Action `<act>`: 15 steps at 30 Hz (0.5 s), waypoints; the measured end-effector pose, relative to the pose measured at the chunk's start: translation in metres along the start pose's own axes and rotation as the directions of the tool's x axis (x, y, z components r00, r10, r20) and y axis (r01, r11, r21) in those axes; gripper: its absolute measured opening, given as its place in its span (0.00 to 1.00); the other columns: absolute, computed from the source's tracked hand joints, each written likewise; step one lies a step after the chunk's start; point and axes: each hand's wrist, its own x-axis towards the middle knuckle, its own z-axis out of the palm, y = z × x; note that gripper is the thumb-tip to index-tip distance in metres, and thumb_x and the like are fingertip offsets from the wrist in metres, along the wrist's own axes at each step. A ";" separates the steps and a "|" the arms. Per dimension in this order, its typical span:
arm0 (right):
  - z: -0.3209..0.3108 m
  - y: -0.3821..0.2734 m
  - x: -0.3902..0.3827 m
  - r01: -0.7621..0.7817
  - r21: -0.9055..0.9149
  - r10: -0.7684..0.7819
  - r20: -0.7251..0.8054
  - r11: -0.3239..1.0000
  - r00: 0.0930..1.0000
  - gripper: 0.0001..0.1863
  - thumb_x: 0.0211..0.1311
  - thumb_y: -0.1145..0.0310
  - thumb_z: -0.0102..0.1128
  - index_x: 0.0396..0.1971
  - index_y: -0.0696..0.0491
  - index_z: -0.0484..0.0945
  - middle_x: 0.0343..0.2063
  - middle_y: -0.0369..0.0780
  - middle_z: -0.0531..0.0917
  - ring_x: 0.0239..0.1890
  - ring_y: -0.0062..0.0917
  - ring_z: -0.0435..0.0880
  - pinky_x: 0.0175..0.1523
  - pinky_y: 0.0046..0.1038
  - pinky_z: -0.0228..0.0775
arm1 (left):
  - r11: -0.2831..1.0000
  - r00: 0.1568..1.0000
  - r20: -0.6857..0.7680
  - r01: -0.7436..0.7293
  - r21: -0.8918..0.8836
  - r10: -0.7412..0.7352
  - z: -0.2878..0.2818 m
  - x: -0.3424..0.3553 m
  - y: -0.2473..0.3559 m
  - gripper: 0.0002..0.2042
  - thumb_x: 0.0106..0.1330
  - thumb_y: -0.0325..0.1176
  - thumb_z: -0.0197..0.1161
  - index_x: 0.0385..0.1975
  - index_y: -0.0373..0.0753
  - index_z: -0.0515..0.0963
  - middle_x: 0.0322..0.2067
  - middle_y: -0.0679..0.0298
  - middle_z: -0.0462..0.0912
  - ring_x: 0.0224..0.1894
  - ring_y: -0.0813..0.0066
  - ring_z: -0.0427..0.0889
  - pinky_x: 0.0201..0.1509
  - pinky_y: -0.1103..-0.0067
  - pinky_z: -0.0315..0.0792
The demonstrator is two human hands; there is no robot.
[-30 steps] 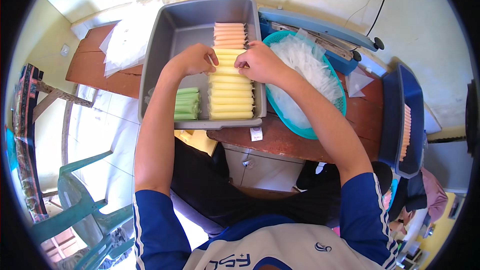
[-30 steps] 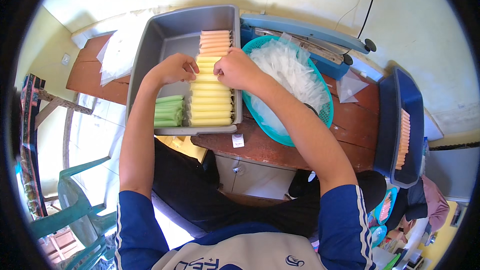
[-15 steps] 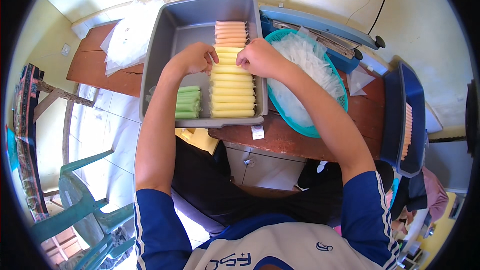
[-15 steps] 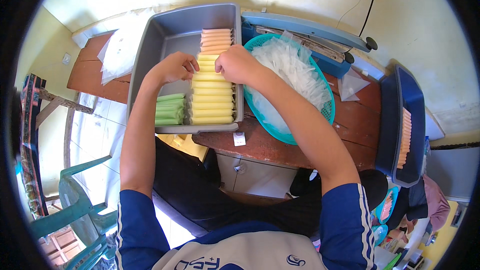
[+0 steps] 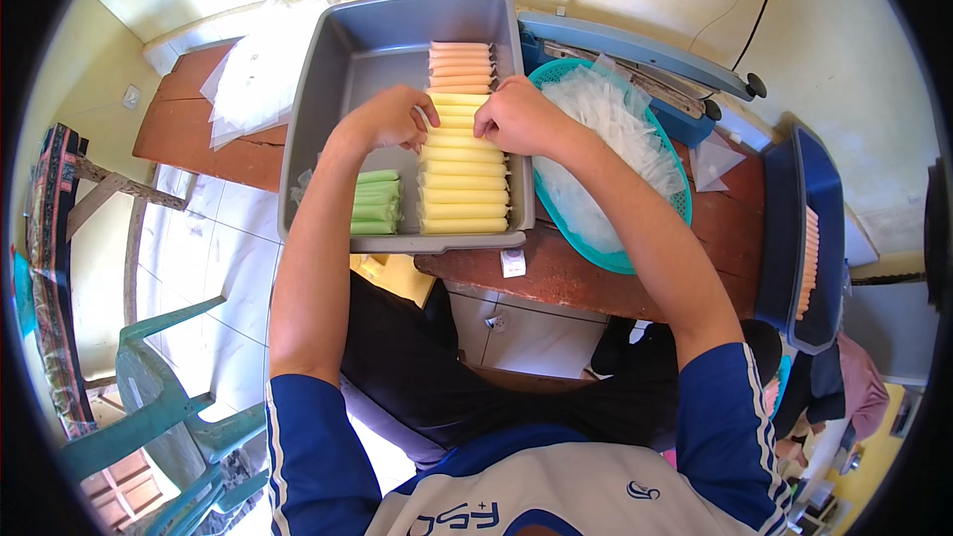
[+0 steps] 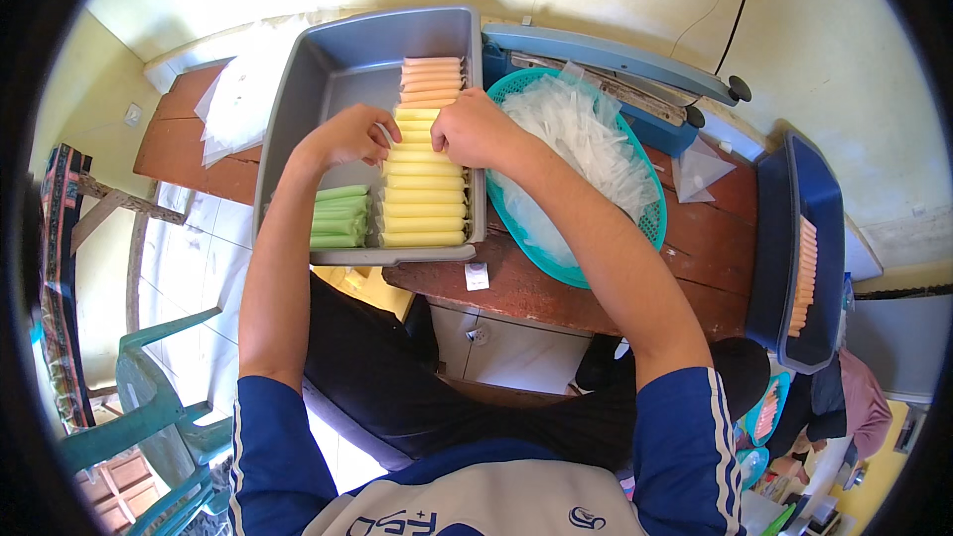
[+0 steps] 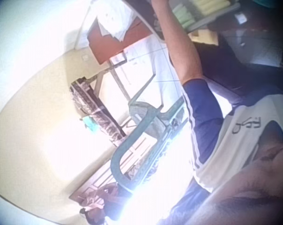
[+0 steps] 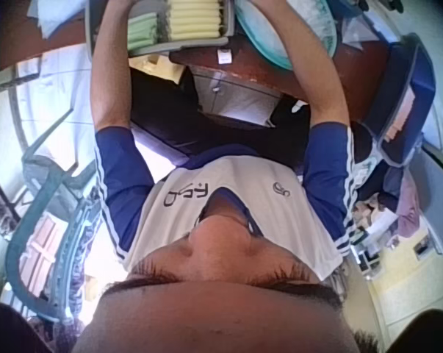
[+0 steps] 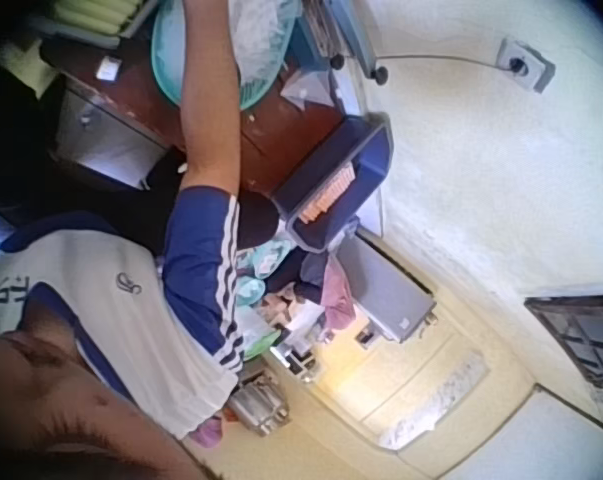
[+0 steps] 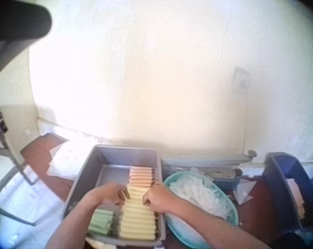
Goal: The person uses scissors to trim the excess plastic from the ends of frozen ice pops and then arranges them neatly by color in a grey tray.
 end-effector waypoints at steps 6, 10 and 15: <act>-0.002 -0.003 -0.001 -0.042 0.003 0.042 0.026 0.999 0.999 0.10 0.43 0.76 0.58 0.22 0.45 0.87 0.22 0.36 0.85 0.31 0.31 0.82 0.59 0.34 0.61 | 0.999 1.000 0.010 0.000 0.040 -0.001 0.002 0.002 0.000 0.11 0.55 0.16 0.61 0.39 0.30 0.79 0.26 0.59 0.82 0.28 0.74 0.83 0.33 0.79 0.77; -0.001 -0.003 -0.003 -0.044 -0.020 0.044 0.053 0.999 0.998 0.07 0.50 0.75 0.60 0.25 0.47 0.86 0.22 0.33 0.85 0.29 0.25 0.81 0.60 0.33 0.61 | 0.970 1.000 -0.007 0.026 0.243 -0.025 0.000 -0.003 0.007 0.11 0.56 0.20 0.63 0.40 0.32 0.79 0.26 0.59 0.84 0.29 0.74 0.84 0.36 0.76 0.75; 0.001 -0.003 -0.004 -0.036 0.024 0.037 -0.011 0.999 0.999 0.06 0.51 0.74 0.61 0.28 0.49 0.85 0.22 0.33 0.84 0.28 0.25 0.81 0.61 0.33 0.61 | 0.948 0.998 -0.048 0.045 0.315 -0.031 -0.005 -0.015 0.011 0.12 0.57 0.25 0.66 0.41 0.36 0.80 0.27 0.59 0.86 0.29 0.72 0.85 0.39 0.74 0.73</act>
